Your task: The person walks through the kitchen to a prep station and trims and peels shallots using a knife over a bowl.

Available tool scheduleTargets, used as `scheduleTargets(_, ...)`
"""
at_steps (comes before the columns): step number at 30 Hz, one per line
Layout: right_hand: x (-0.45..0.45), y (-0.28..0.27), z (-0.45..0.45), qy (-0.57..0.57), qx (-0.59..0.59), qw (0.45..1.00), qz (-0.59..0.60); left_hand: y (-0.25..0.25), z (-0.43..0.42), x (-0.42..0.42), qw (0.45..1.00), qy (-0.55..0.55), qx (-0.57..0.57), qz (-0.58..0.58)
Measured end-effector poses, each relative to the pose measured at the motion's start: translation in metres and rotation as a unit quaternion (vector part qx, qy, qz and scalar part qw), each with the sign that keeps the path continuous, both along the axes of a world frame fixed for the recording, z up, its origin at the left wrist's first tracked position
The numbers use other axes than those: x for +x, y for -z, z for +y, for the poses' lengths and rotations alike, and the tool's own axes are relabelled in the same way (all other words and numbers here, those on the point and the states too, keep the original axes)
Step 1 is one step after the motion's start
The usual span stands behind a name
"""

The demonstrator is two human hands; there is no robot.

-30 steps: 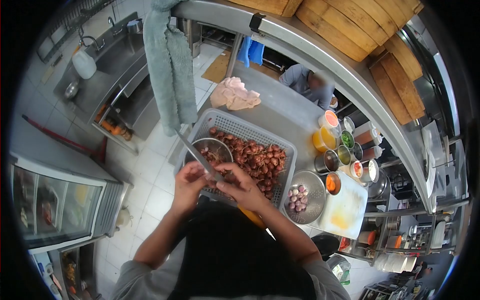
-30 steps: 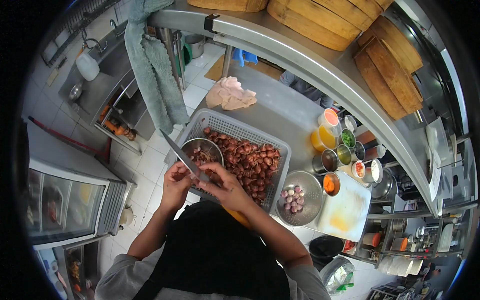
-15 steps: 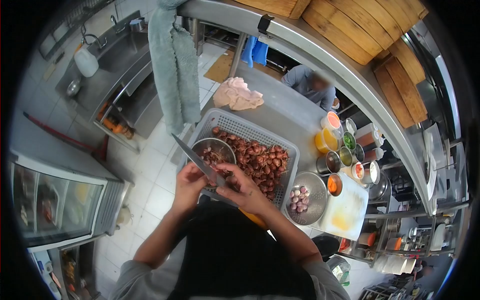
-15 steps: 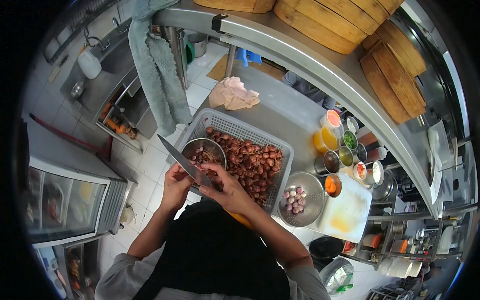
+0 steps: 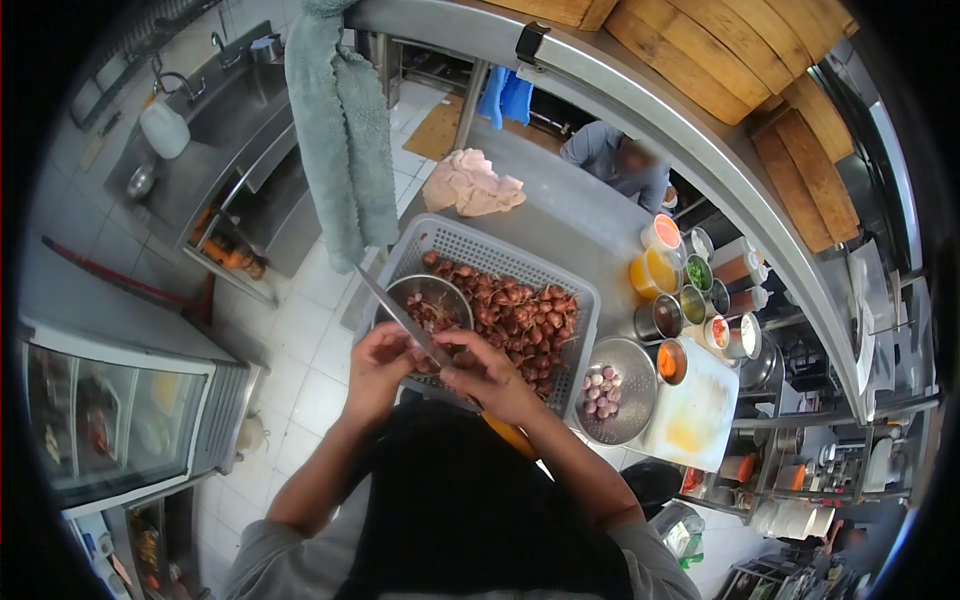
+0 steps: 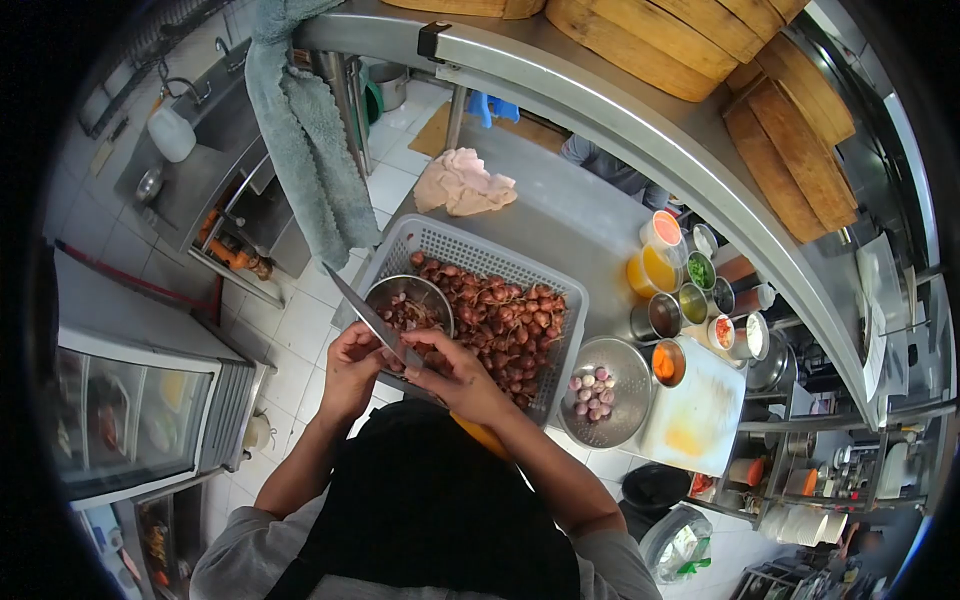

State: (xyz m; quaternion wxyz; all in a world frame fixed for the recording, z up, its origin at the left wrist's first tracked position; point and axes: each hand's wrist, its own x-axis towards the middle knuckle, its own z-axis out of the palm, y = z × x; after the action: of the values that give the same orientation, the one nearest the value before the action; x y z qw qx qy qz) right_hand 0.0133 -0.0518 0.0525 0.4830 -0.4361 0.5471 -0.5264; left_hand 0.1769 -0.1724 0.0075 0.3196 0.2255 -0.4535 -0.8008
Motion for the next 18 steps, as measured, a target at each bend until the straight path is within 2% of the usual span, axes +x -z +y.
scheduleTargets(2,-0.002,-0.002,0.0,0.001,0.086,0.989,-0.121,-0.002,-0.001,-0.001,0.999,0.0,0.026,0.018)
scheduleTargets(5,-0.004,0.009,0.0,0.039,0.091,0.977,-0.188,-0.002,-0.004,-0.002,0.999,0.008,0.042,0.025)
scheduleTargets(9,-0.007,0.019,-0.001,0.09,0.104,0.979,-0.149,0.006,-0.017,0.003,0.997,0.043,0.06,0.002)
scheduleTargets(13,0.007,0.003,0.003,0.094,0.109,0.989,-0.018,0.015,-0.029,-0.001,0.993,0.099,0.063,0.002)
scheduleTargets(18,0.024,0.002,0.016,0.113,0.058,0.992,-0.017,-0.001,-0.024,-0.01,0.987,0.136,0.072,-0.043)
